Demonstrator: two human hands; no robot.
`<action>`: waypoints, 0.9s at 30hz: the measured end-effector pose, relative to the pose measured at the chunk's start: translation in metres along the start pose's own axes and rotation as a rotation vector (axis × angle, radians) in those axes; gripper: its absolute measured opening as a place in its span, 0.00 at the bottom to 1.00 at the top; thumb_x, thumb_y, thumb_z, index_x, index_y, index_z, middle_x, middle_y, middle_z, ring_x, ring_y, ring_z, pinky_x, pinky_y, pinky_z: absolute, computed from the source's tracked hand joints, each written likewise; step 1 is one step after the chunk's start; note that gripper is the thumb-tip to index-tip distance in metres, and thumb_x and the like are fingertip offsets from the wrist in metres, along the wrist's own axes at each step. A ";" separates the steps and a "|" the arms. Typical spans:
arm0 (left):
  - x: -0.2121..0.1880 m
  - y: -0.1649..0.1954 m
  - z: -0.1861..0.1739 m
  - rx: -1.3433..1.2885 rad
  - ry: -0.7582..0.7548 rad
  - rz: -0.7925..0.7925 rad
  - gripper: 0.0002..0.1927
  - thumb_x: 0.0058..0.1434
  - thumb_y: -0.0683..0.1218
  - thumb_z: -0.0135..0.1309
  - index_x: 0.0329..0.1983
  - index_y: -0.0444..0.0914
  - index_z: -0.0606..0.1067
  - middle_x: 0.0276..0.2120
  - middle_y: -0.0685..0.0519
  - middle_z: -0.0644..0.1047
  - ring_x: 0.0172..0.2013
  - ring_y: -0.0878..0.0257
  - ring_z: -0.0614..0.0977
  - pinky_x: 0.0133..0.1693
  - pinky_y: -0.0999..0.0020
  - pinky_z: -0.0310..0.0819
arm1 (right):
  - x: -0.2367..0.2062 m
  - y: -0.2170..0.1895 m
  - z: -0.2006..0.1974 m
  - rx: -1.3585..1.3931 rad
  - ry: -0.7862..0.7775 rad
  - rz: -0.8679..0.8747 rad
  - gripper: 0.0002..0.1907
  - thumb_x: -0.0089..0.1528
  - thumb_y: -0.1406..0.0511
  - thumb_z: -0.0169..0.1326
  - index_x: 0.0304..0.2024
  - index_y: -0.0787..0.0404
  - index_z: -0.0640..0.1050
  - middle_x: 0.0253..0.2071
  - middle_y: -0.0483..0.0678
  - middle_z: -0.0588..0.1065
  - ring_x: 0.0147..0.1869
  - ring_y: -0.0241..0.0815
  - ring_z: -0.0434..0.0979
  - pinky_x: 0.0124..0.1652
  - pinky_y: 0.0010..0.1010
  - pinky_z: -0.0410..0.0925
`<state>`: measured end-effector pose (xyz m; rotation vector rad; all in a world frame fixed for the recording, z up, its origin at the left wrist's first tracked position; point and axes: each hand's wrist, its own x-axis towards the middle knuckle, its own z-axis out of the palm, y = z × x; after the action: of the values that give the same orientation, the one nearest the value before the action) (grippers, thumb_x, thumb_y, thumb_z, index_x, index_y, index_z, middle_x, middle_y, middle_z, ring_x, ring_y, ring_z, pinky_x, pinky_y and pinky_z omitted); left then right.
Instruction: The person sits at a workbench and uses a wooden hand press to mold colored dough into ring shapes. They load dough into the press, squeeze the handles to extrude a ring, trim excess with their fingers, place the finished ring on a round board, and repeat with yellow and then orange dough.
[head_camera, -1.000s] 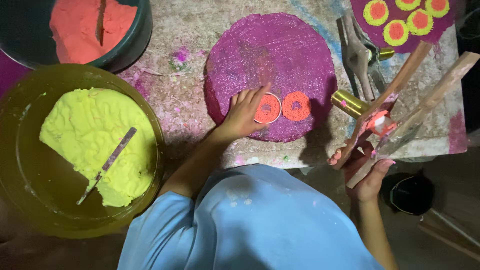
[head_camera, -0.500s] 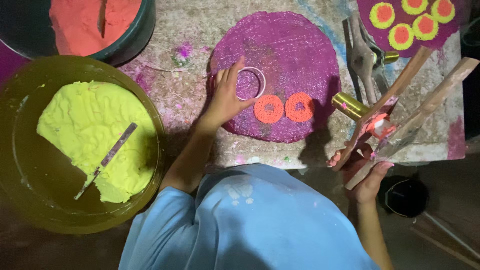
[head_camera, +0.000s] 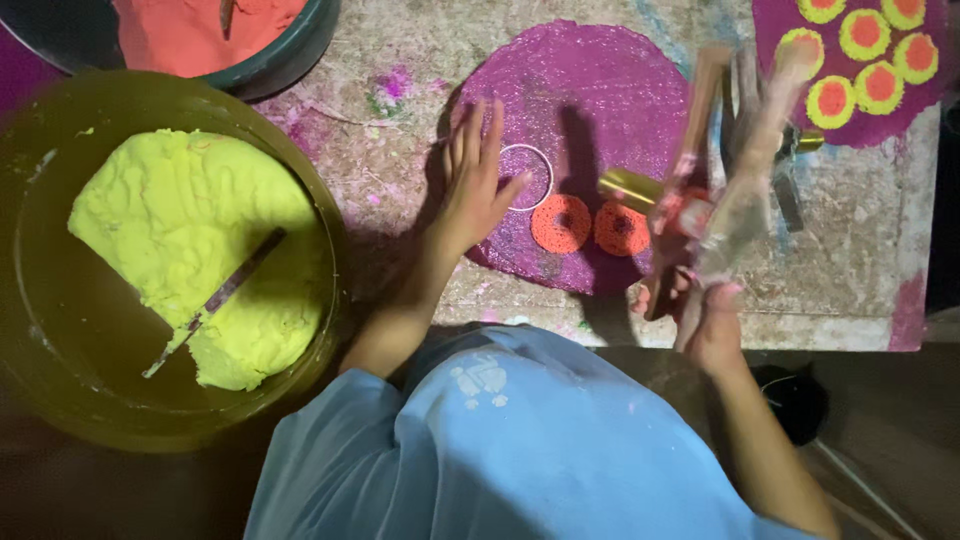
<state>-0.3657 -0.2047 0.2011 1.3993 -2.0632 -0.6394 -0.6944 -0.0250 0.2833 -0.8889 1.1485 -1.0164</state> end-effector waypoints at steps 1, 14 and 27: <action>0.005 0.001 -0.004 -0.003 0.095 0.032 0.51 0.72 0.63 0.54 0.81 0.40 0.36 0.79 0.35 0.45 0.77 0.42 0.46 0.74 0.41 0.39 | 0.012 -0.007 0.004 -0.024 -0.038 0.046 0.46 0.62 0.32 0.36 0.59 0.63 0.69 0.45 0.59 0.77 0.46 0.52 0.79 0.48 0.46 0.72; 0.075 0.036 -0.053 -2.444 0.054 0.261 0.21 0.72 0.67 0.43 0.46 0.46 0.67 0.35 0.59 0.68 0.42 0.65 0.74 0.61 0.61 0.68 | 0.149 -0.140 0.079 -0.901 -0.446 0.573 0.48 0.63 0.34 0.23 0.48 0.67 0.77 0.35 0.60 0.80 0.38 0.51 0.82 0.41 0.45 0.77; 0.081 -0.001 -0.013 -2.437 0.202 0.309 0.16 0.65 0.63 0.47 0.38 0.48 0.66 0.30 0.62 0.66 0.34 0.68 0.71 0.50 0.62 0.75 | 0.154 -0.137 0.113 -1.162 -0.318 0.521 0.49 0.63 0.33 0.29 0.50 0.66 0.81 0.30 0.59 0.77 0.35 0.55 0.80 0.40 0.48 0.73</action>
<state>-0.3807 -0.2815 0.2249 -0.3629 -0.1648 -1.6320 -0.5910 -0.2085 0.3890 -1.4523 1.5620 0.3178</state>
